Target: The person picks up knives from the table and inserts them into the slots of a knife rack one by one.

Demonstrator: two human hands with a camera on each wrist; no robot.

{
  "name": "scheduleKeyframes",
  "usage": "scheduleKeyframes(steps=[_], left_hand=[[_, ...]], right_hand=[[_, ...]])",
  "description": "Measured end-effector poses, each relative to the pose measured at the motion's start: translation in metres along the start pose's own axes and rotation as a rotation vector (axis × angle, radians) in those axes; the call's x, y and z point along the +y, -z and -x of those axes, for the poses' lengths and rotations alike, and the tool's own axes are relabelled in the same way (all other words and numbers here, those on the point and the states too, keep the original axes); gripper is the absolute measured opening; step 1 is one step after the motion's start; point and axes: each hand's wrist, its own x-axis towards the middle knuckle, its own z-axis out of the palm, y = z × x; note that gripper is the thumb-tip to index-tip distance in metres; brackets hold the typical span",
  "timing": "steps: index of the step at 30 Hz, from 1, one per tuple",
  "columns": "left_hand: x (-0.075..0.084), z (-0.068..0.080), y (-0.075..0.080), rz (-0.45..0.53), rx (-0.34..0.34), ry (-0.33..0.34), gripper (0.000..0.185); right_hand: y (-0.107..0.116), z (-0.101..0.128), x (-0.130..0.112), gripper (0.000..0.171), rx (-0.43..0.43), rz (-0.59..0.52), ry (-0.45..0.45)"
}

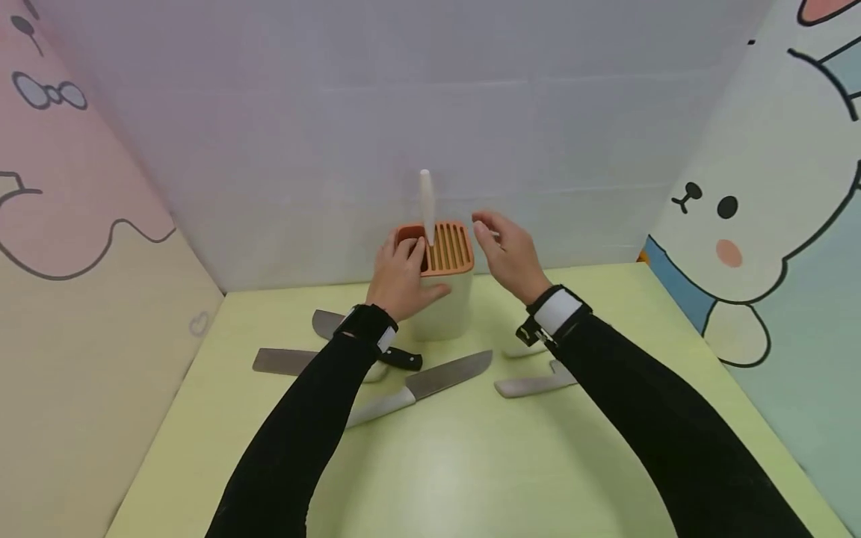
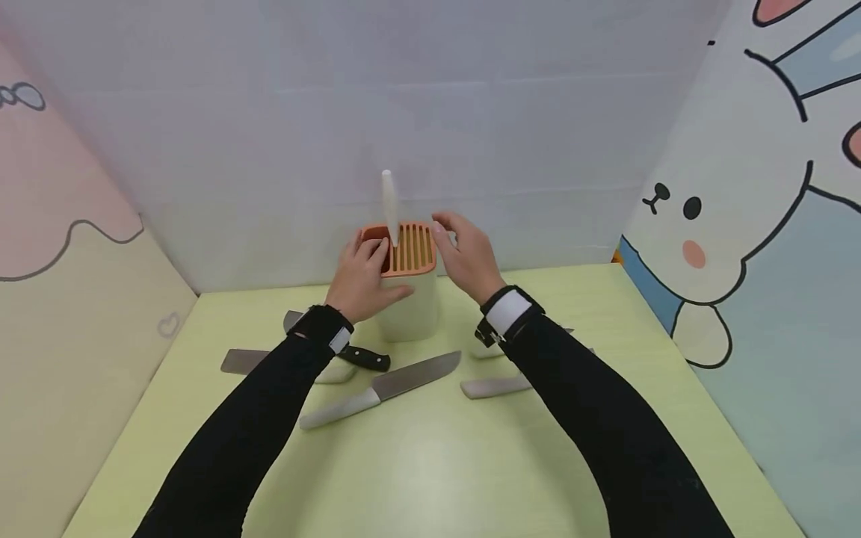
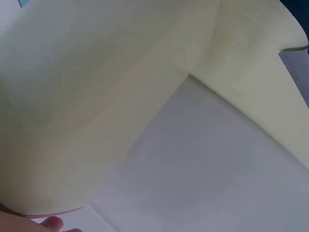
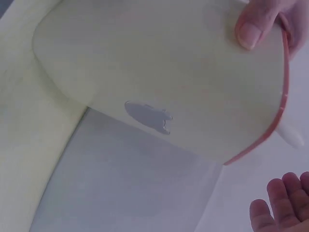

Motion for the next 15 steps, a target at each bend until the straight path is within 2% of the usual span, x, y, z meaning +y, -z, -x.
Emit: scheduleKeyframes(steps=[3, 6, 9, 11, 15], left_hand=[[-0.005, 0.009, 0.003, 0.009, 0.071, -0.051, 0.086], [-0.009, 0.018, 0.007, -0.019, 0.115, -0.164, 0.071], [-0.012, 0.027, 0.009, -0.019, 0.098, -0.268, 0.059], [-0.013, 0.03, 0.009, 0.0, 0.07, -0.312, 0.057], [-0.015, 0.033, 0.006, 0.01, 0.014, -0.321, 0.063]], right_hand=[[0.012, 0.025, 0.0, 0.031, -0.005, 0.014, 0.078], [0.017, 0.05, -0.001, 0.025, -0.077, 0.054, 0.147], [0.012, 0.074, -0.004, 0.02, -0.183, 0.127, 0.224], [0.003, 0.089, -0.007, 0.02, -0.254, 0.184, 0.271], [-0.028, 0.113, -0.016, 0.021, -0.378, 0.301, 0.354]])
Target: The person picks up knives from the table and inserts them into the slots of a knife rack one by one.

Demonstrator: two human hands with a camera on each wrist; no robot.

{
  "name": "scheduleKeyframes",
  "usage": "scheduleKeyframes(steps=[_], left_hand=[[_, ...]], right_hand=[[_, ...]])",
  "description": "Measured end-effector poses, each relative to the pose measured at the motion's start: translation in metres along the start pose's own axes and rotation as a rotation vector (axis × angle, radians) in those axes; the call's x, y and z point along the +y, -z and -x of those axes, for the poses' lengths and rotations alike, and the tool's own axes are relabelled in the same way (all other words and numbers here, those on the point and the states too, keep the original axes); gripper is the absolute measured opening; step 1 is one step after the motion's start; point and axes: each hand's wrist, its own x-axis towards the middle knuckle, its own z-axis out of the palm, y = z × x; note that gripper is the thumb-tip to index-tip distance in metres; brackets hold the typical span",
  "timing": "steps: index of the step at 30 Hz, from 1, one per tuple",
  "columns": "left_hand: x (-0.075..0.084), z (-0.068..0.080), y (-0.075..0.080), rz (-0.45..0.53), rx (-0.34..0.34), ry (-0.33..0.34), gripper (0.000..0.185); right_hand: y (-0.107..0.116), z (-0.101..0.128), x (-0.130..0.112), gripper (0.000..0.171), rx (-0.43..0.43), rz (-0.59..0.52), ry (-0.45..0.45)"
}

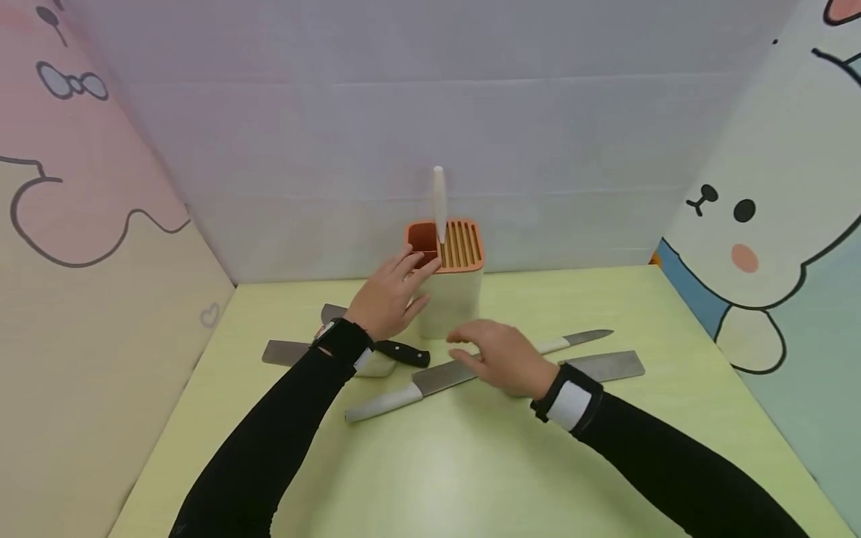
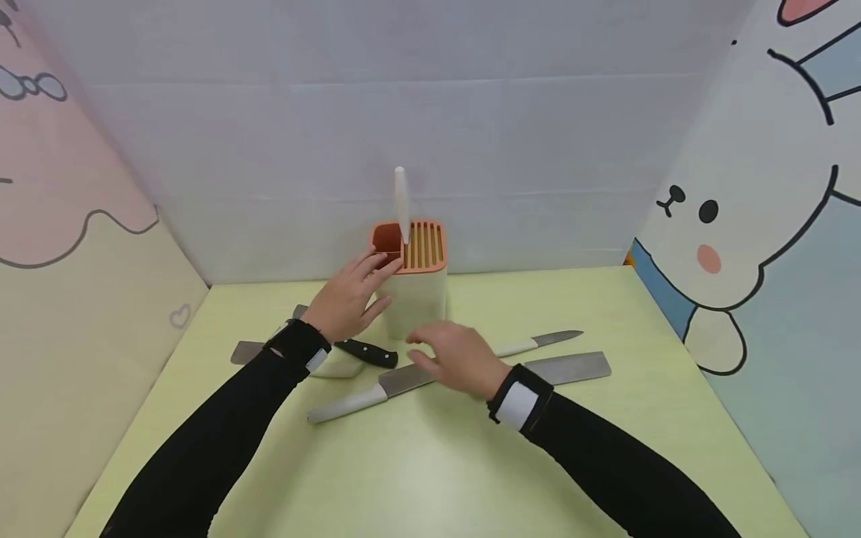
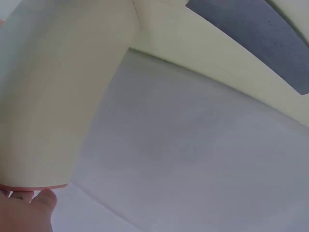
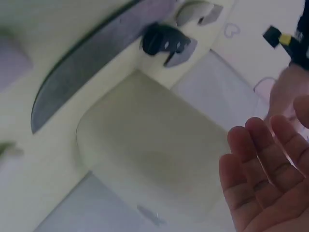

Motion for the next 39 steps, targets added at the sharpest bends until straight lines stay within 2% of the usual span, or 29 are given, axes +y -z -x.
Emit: scheduleKeyframes(steps=[4, 7, 10, 15, 20, 25, 33, 39], left_hand=[[0.0, 0.0, -0.005, 0.005, -0.026, 0.039, 0.069], [0.0, -0.001, -0.012, 0.009, -0.028, 0.061, 0.071], [-0.001, -0.001, -0.017, 0.021, -0.024, 0.07, 0.071], [-0.003, 0.002, -0.019, 0.03, -0.015, 0.076, 0.071], [-0.005, 0.005, -0.019, 0.013, -0.002, 0.068, 0.074], [-0.006, 0.005, -0.018, 0.023, -0.004, 0.072, 0.074], [-0.004, 0.004, -0.015, 0.022, -0.026, 0.085, 0.073], [-0.005, 0.005, -0.016, 0.021, -0.019, 0.088, 0.075]], right_hand=[[-0.036, -0.002, -0.022, 0.023, -0.108, 0.131, 0.076], [-0.062, -0.003, -0.033, 0.027, -0.178, 0.237, 0.095], [-0.083, -0.003, -0.041, 0.034, -0.227, 0.349, 0.067], [-0.105, -0.004, -0.048, 0.044, -0.262, 0.454, 0.003], [-0.113, -0.003, -0.048, 0.049, -0.291, 0.483, -0.036], [-0.114, 0.002, -0.049, 0.046, -0.285, 0.473, -0.037], [-0.109, 0.024, -0.05, 0.042, -0.23, 0.422, 0.079], [-0.099, 0.041, -0.047, 0.038, -0.241, 0.383, 0.152]])
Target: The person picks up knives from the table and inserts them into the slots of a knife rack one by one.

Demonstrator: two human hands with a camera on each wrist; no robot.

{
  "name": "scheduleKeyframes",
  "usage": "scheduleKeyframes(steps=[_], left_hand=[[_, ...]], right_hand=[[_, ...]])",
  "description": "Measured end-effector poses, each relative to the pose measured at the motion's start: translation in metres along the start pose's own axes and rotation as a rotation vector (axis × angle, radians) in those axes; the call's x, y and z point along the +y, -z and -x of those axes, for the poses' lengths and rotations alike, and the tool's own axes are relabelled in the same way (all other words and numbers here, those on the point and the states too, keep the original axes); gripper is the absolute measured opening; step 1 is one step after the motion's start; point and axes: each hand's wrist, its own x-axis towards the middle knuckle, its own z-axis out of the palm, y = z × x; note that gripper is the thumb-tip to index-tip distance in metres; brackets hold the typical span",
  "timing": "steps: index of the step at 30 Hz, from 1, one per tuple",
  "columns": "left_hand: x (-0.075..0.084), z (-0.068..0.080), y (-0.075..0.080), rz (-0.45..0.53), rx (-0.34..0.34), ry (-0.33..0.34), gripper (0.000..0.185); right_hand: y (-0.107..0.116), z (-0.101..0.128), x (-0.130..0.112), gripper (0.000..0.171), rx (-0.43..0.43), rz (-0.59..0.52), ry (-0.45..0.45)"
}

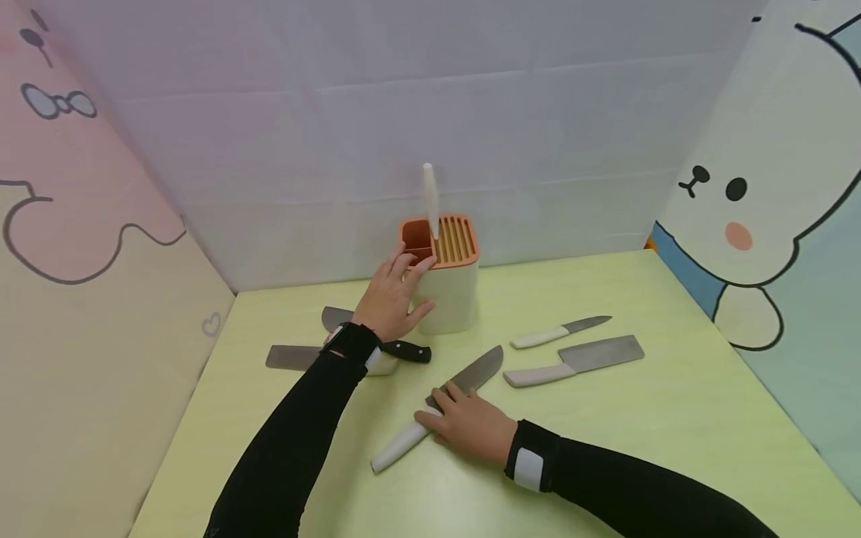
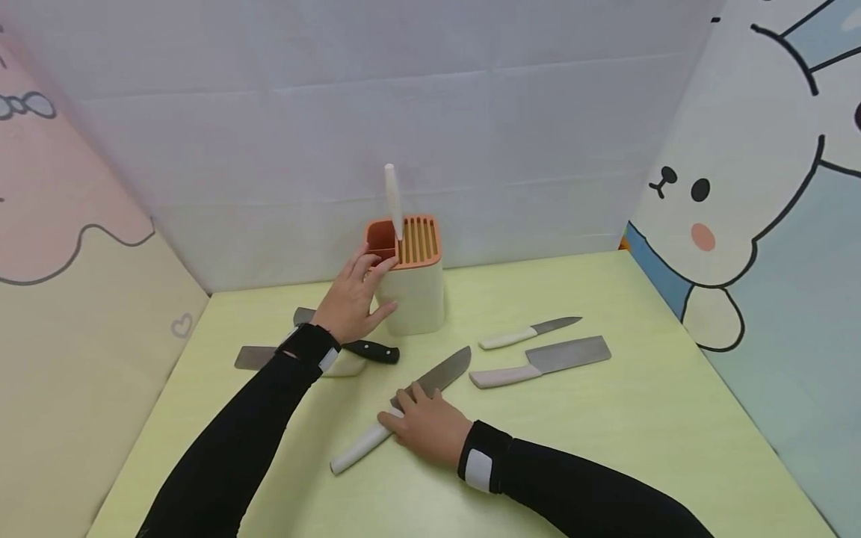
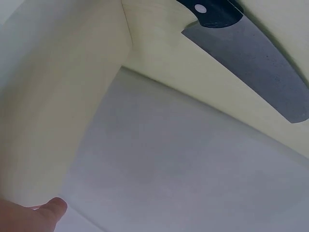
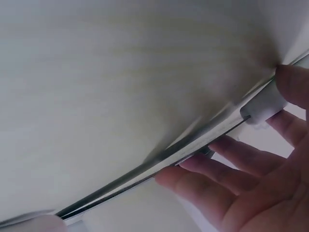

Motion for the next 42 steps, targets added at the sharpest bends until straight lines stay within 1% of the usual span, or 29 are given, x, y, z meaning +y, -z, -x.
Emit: scheduleKeyframes(steps=[4, 8, 13, 21, 27, 31, 32, 35, 37, 39, 42], left_hand=[[-0.001, 0.0, -0.001, -0.002, 0.01, -0.001, 0.075], [-0.001, 0.0, -0.001, 0.011, 0.006, 0.003, 0.075], [0.0, -0.001, -0.003, 0.018, 0.019, -0.002, 0.076], [0.0, -0.001, -0.006, 0.014, 0.02, 0.009, 0.077], [0.0, -0.002, -0.009, 0.006, 0.023, 0.006, 0.079], [0.0, -0.002, -0.009, 0.004, 0.025, 0.007, 0.078], [0.0, -0.002, -0.009, 0.002, 0.024, 0.008, 0.078], [0.0, -0.002, -0.01, 0.0, 0.028, 0.005, 0.078], [0.001, -0.002, -0.01, 0.003, 0.034, 0.006, 0.078], [0.001, -0.001, -0.009, 0.006, 0.042, 0.008, 0.079], [0.001, -0.001, -0.009, 0.004, 0.045, 0.013, 0.079]], right_hand=[[0.002, 0.007, 0.003, 0.024, 0.011, 0.025, 0.039], [0.003, 0.008, 0.006, 0.014, 0.001, 0.077, 0.058], [0.004, 0.006, 0.007, 0.015, -0.019, 0.135, 0.084], [0.005, 0.006, 0.009, 0.016, -0.01, 0.211, 0.13], [0.001, 0.008, 0.011, 0.015, 0.035, 0.22, 0.155], [0.0, 0.01, 0.014, 0.01, 0.078, 0.234, 0.179], [0.001, 0.011, 0.015, 0.014, 0.088, 0.243, 0.187], [0.006, 0.013, 0.018, 0.033, 0.116, 0.273, 0.212], [0.011, 0.013, 0.02, 0.043, 0.126, 0.281, 0.232], [0.017, 0.013, 0.022, 0.045, 0.127, 0.288, 0.252], [0.025, 0.014, 0.027, 0.041, 0.124, 0.288, 0.274]])
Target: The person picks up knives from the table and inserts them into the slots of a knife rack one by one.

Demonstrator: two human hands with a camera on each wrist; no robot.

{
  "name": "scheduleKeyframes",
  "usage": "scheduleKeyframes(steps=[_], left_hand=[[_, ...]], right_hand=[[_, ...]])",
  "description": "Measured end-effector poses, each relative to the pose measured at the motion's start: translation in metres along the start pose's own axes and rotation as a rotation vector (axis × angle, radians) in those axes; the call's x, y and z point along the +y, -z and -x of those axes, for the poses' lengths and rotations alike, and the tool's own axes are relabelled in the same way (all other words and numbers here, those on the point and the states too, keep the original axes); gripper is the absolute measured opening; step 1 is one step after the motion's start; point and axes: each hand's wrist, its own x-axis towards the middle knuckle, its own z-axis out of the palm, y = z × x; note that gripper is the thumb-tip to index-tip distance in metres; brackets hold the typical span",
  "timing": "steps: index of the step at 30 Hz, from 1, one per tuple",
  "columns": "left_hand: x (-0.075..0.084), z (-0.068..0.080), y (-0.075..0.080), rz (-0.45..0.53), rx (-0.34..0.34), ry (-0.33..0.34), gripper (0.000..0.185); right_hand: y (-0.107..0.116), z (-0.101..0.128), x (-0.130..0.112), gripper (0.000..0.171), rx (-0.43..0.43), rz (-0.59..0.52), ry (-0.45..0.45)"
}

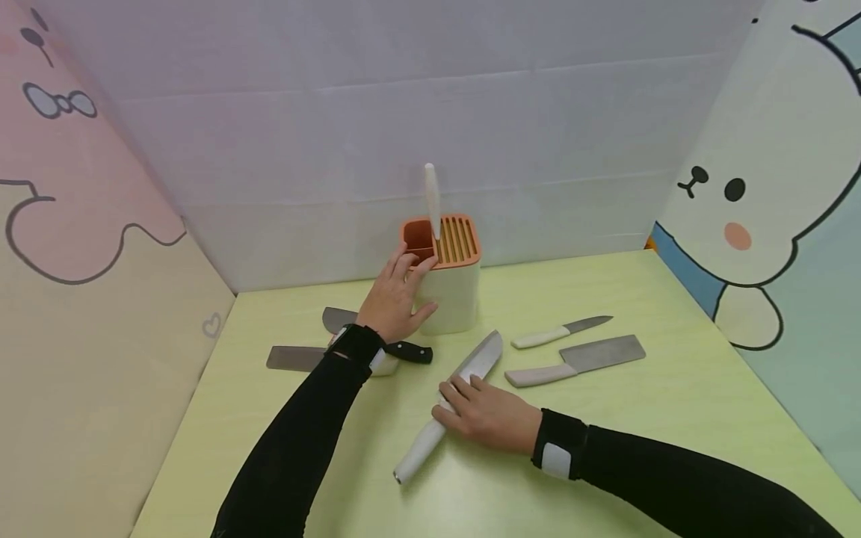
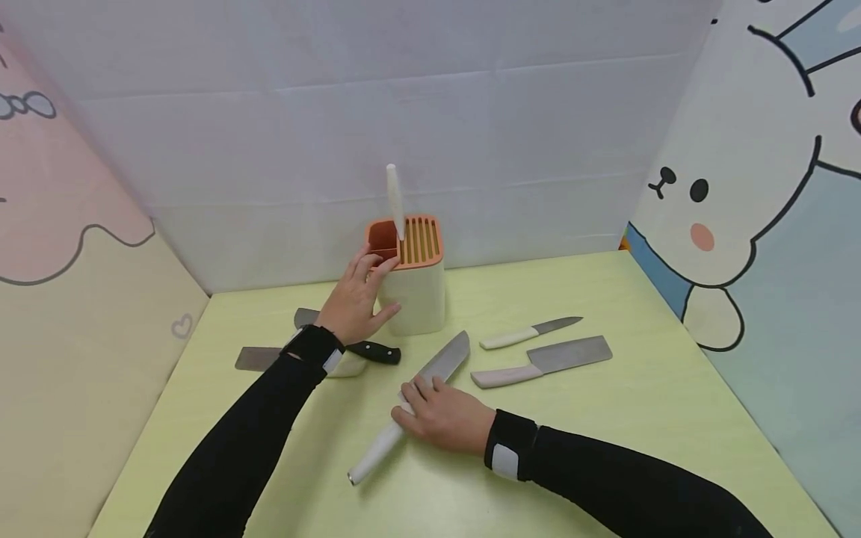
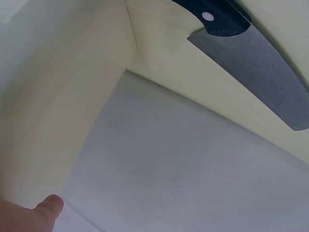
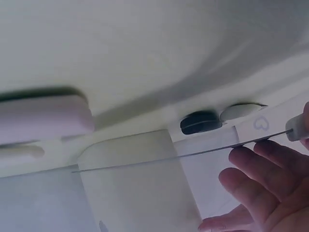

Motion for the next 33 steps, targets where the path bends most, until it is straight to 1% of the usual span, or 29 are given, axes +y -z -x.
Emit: scheduleKeyframes(steps=[6, 7, 10, 11, 14, 15, 18, 19, 20, 22, 23, 24, 27, 29, 31, 32, 33], left_hand=[[0.0, 0.0, 0.0, -0.001, -0.02, 0.005, 0.079], [0.0, 0.001, -0.001, -0.002, -0.023, 0.006, 0.079], [-0.001, 0.001, -0.002, -0.009, -0.028, 0.005, 0.079], [-0.001, 0.001, -0.002, -0.01, -0.027, 0.003, 0.079], [-0.001, 0.002, -0.003, -0.011, -0.016, -0.005, 0.079], [-0.002, 0.002, -0.003, -0.009, -0.011, -0.008, 0.079], [-0.002, 0.003, -0.003, -0.006, 0.004, -0.015, 0.079], [-0.002, 0.003, -0.004, -0.006, 0.005, -0.015, 0.079], [-0.002, 0.003, -0.004, -0.006, 0.006, -0.014, 0.08], [-0.002, 0.003, -0.004, -0.01, 0.006, -0.011, 0.08], [-0.002, 0.003, -0.004, -0.01, 0.007, -0.009, 0.08], [-0.003, 0.002, -0.004, -0.009, 0.009, -0.009, 0.08], [-0.003, 0.002, -0.004, -0.009, 0.014, -0.009, 0.08], [-0.003, 0.002, -0.004, -0.008, 0.02, -0.014, 0.081], [-0.003, 0.001, -0.003, -0.007, 0.016, -0.011, 0.081], [-0.003, 0.001, -0.003, -0.007, 0.015, -0.012, 0.081], [-0.003, 0.001, -0.002, -0.002, 0.015, -0.011, 0.081]], right_hand=[[0.018, 0.005, 0.013, 0.027, 0.004, 0.018, 0.003], [0.022, 0.006, 0.016, 0.028, 0.006, 0.019, 0.0], [0.03, 0.01, 0.022, 0.039, 0.018, 0.023, -0.008], [0.033, 0.011, 0.025, 0.04, 0.025, 0.022, -0.012], [0.041, 0.014, 0.033, 0.027, 0.059, 0.016, -0.026], [0.044, 0.015, 0.036, 0.027, 0.074, 0.012, -0.034], [0.054, 0.017, 0.046, 0.046, 0.119, 0.008, -0.06], [0.057, 0.018, 0.049, 0.047, 0.135, 0.013, -0.066], [0.061, 0.018, 0.052, 0.044, 0.144, 0.017, -0.073], [0.069, 0.018, 0.06, 0.032, 0.164, 0.028, -0.083], [0.073, 0.018, 0.064, 0.03, 0.173, 0.036, -0.085], [0.077, 0.018, 0.068, 0.034, 0.187, 0.035, -0.087], [0.086, 0.018, 0.079, 0.059, 0.226, 0.048, -0.094], [0.091, 0.018, 0.086, 0.05, 0.247, 0.053, -0.103], [0.095, 0.018, 0.092, 0.035, 0.268, 0.057, -0.116], [0.097, 0.018, 0.095, 0.03, 0.276, 0.057, -0.123], [0.098, 0.017, 0.098, 0.029, 0.294, 0.062, -0.129]])
